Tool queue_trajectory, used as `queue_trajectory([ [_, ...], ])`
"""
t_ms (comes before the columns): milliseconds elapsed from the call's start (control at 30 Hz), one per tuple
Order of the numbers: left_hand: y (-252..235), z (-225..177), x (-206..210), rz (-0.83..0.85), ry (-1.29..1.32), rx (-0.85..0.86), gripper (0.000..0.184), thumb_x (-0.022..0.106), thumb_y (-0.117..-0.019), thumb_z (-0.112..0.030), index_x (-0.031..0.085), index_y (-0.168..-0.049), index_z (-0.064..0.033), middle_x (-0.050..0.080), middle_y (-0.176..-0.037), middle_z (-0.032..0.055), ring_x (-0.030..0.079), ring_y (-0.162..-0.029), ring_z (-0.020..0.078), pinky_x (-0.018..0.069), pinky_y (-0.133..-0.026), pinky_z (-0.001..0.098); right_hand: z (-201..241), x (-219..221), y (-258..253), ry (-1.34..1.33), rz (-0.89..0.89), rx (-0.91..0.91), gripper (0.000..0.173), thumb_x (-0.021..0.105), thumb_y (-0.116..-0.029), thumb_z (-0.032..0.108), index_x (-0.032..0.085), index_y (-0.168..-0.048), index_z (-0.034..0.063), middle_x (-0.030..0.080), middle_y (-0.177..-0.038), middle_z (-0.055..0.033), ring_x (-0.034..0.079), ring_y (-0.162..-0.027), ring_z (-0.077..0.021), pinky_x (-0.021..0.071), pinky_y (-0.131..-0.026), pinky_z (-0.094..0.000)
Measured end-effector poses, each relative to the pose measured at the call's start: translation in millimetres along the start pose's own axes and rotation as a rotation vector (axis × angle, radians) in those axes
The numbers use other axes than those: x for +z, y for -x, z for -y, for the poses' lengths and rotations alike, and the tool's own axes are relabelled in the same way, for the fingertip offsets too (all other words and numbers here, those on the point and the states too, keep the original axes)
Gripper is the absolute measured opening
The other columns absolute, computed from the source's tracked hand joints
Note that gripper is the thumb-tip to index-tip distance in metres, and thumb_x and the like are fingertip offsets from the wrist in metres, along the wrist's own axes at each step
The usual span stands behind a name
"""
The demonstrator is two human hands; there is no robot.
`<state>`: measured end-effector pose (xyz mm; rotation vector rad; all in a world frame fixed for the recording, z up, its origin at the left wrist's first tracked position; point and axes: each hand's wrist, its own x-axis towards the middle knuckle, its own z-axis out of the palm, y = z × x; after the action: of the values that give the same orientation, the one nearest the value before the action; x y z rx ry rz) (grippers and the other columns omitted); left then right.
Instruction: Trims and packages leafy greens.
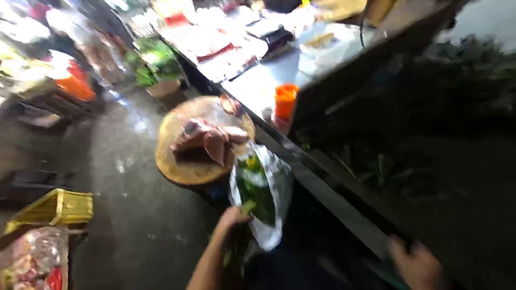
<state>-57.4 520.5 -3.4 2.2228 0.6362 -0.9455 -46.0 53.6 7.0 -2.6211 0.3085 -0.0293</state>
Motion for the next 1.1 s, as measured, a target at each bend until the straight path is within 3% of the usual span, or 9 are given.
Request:
queue_trajectory([
  [33, 5, -5, -2, 0.036, -0.003, 0.002, 0.048, 0.071, -0.0919, -0.041, 0.069, -0.116, 0.0007, 0.069, -0.114, 0.0246, 0.066, -0.110, 0.0397, 0.0503, -0.095, 0.0627, 40, 20, 9, -0.023, 0.042, -0.146, 0.042, 0.059, -0.1013, 0.028, 0.067, -0.117, -0.0103, 0.070, -0.099, -0.0306, 0.070, -0.091, -0.0455, 0.0553, -0.081, -0.0633],
  [100, -5, -4, -4, 0.108, 0.056, 0.001, 0.049, 0.068, -0.0959, -0.040, 0.067, -0.120, 0.0020, 0.067, -0.116, 0.0258, 0.065, -0.111, 0.0398, 0.0485, -0.098, 0.0622, 104, 64, 21, -0.067, 0.257, -0.328, 0.031, 0.063, -0.0948, 0.016, 0.069, -0.111, -0.0098, 0.072, -0.095, -0.0275, 0.072, -0.087, -0.0423, 0.0573, -0.079, -0.0602],
  [300, -27, 14, 15, 0.086, 0.047, 0.062, 0.038, 0.068, -0.0951, -0.040, 0.070, -0.106, -0.0038, 0.070, -0.097, 0.0209, 0.068, -0.093, 0.0386, 0.0518, -0.083, 0.0649, 187, 154, 34, -0.041, 0.795, -0.379, 0.038, 0.068, -0.0946, 0.036, 0.070, -0.106, -0.0010, 0.072, -0.095, -0.0210, 0.071, -0.095, -0.0382, 0.0551, -0.085, -0.0599],
  [433, -22, 14, 15, 0.068, 0.022, -0.001, 0.040, 0.069, -0.0925, -0.044, 0.071, -0.098, -0.0044, 0.070, -0.091, 0.0208, 0.068, -0.088, 0.0395, 0.0517, -0.077, 0.0657, 210, 160, 46, -0.136, 0.754, -0.518, 0.034, 0.067, -0.0936, 0.036, 0.067, -0.094, 0.0019, 0.068, -0.079, -0.0147, 0.069, -0.077, -0.0317, 0.0556, -0.070, -0.0536],
  [533, -25, 12, 13, 0.060, 0.011, 0.018, 0.040, 0.070, -0.0923, -0.044, 0.071, -0.096, -0.0035, 0.070, -0.089, 0.0208, 0.068, -0.086, 0.0396, 0.0520, -0.076, 0.0654, 206, 168, 49, -0.166, 0.700, -0.510, 0.032, 0.067, -0.0929, 0.034, 0.068, -0.095, 0.0018, 0.068, -0.078, -0.0146, 0.070, -0.075, -0.0314, 0.0564, -0.066, -0.0529],
  [633, -25, 8, 9, 0.053, -0.054, 0.066, 0.031, 0.068, -0.0933, -0.038, 0.071, -0.102, -0.0084, 0.070, -0.091, 0.0186, 0.068, -0.087, 0.0384, 0.0522, -0.075, 0.0646, 159, 189, 32, 0.080, 0.954, -0.081, 0.039, 0.057, -0.1009, 0.039, 0.070, -0.110, 0.0033, 0.071, -0.101, -0.0214, 0.070, -0.099, -0.0388, 0.0534, -0.085, -0.0621],
  [733, -31, 5, -4, 0.040, -0.094, 0.051, 0.032, 0.068, -0.0931, -0.039, 0.072, -0.105, -0.0099, 0.071, -0.096, 0.0183, 0.068, -0.093, 0.0389, 0.0518, -0.078, 0.0654, 123, 176, 15, 0.228, 1.050, 0.122, 0.047, 0.052, -0.1024, 0.042, 0.067, -0.117, 0.0005, 0.068, -0.115, -0.0240, 0.066, -0.111, -0.0390, 0.0506, -0.093, -0.0611],
  [967, -41, 2, -1, 0.077, 0.023, 0.173, 0.031, 0.070, -0.0920, -0.035, 0.071, -0.106, -0.0077, 0.070, -0.093, 0.0169, 0.068, -0.090, 0.0342, 0.0521, -0.080, 0.0629, 102, 129, 21, 0.087, 0.995, 0.095, 0.043, 0.051, -0.1033, 0.040, 0.066, -0.112, 0.0014, 0.067, -0.104, -0.0211, 0.066, -0.100, -0.0348, 0.0508, -0.088, -0.0564],
  [1100, -42, -9, 6, 0.286, 0.403, 0.233, 0.022, 0.068, -0.0898, -0.023, 0.067, -0.105, -0.0060, 0.069, -0.082, 0.0041, 0.067, -0.072, 0.0137, 0.0582, -0.069, 0.0361, 118, 108, 21, -0.060, 0.893, -0.052, 0.042, 0.057, -0.1011, 0.042, 0.067, -0.111, 0.0026, 0.070, -0.094, -0.0180, 0.069, -0.092, -0.0323, 0.0541, -0.084, -0.0543],
])
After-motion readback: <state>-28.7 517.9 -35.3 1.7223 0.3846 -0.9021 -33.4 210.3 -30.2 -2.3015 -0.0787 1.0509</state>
